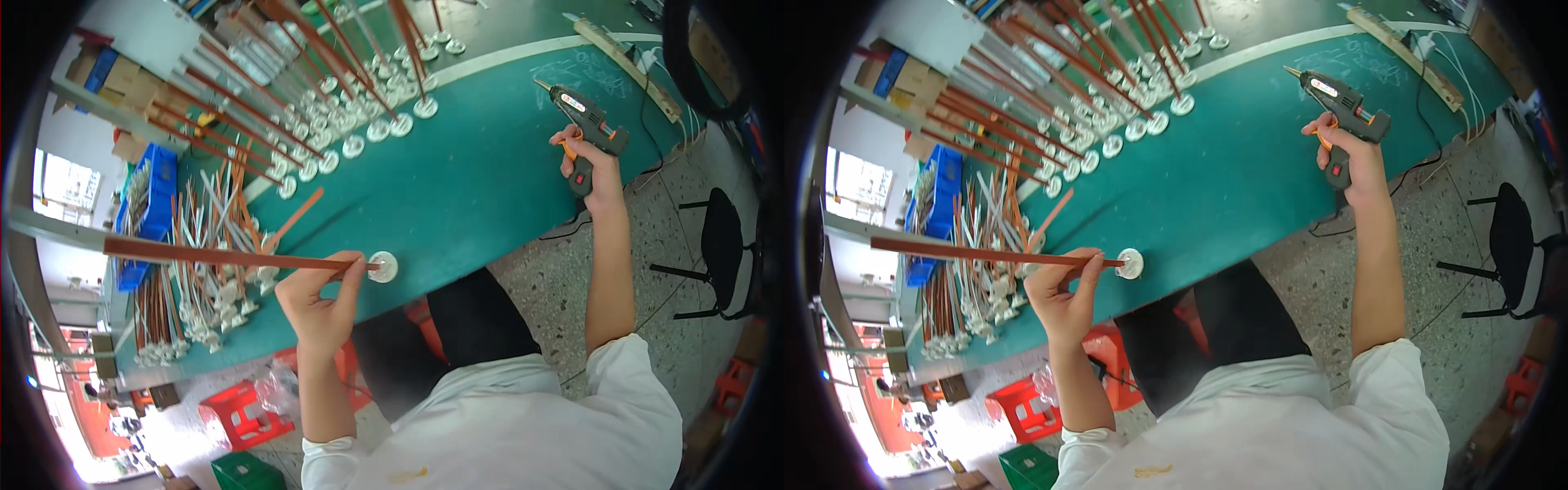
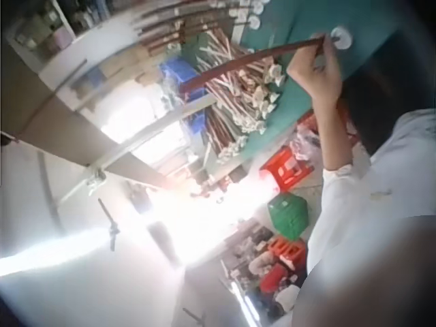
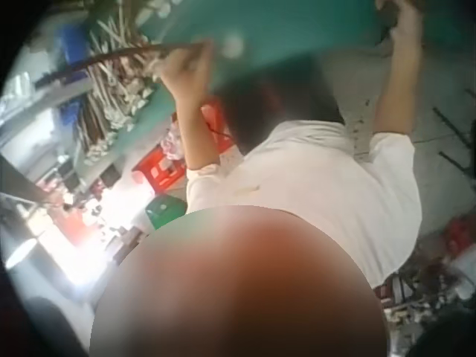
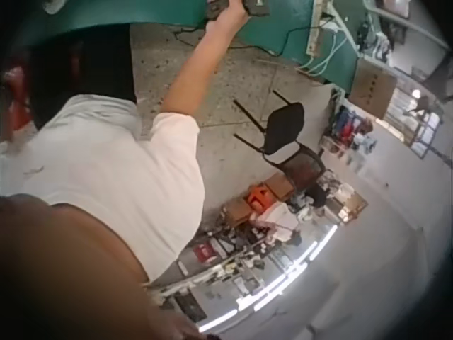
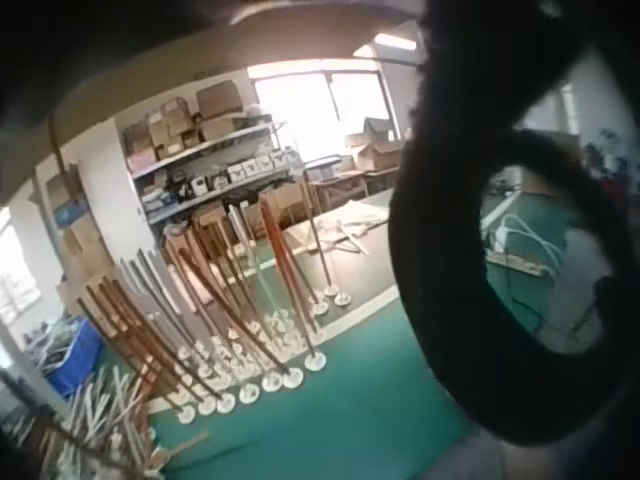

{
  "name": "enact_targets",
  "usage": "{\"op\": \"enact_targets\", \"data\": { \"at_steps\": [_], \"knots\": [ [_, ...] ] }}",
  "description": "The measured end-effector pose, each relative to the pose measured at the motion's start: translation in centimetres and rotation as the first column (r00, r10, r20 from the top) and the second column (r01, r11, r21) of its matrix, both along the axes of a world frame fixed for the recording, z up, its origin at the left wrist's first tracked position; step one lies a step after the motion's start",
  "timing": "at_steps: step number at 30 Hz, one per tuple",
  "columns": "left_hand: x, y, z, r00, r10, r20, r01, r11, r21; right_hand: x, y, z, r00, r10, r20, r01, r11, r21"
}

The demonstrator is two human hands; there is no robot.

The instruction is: Using a hot glue gun to attach circular plastic bases onto thin plastic rods.

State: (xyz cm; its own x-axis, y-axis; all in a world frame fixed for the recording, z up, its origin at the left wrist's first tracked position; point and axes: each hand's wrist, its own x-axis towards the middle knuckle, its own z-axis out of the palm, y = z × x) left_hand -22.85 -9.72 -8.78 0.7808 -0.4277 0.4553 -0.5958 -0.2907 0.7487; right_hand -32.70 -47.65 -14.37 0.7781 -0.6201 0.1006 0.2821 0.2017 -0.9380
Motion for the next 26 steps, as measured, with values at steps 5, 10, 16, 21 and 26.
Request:
{"op": "enact_targets", "data": {
  "at_steps": [5, 10, 16, 21, 26],
  "knots": [
    [3.2, -8.2, 1.8, 0.978, -0.208, 0.004, 0.207, 0.974, 0.090, -0.7, -4.3, -0.8, 0.996, -0.061, 0.062, 0.059, 0.997, 0.040],
    [6.2, -19.2, 3.2, 0.972, -0.211, 0.103, 0.202, 0.975, 0.098, -1.6, -8.3, -1.6, 0.994, -0.082, 0.069, 0.079, 0.996, 0.048],
    [14.0, -31.3, 1.6, 0.957, -0.071, 0.281, 0.070, 0.997, 0.016, -2.1, -9.1, -2.6, 0.987, -0.064, 0.146, 0.033, 0.978, 0.206],
    [18.6, -35.3, -0.5, 0.972, 0.146, 0.183, -0.169, 0.979, 0.113, -2.1, -9.2, -2.5, 0.980, -0.107, 0.168, 0.057, 0.960, 0.274],
    [21.9, -35.7, -1.7, 0.904, 0.255, 0.344, -0.357, 0.893, 0.275, -2.2, -9.9, -2.2, 0.983, -0.067, 0.168, 0.016, 0.957, 0.289]
  ]
}}
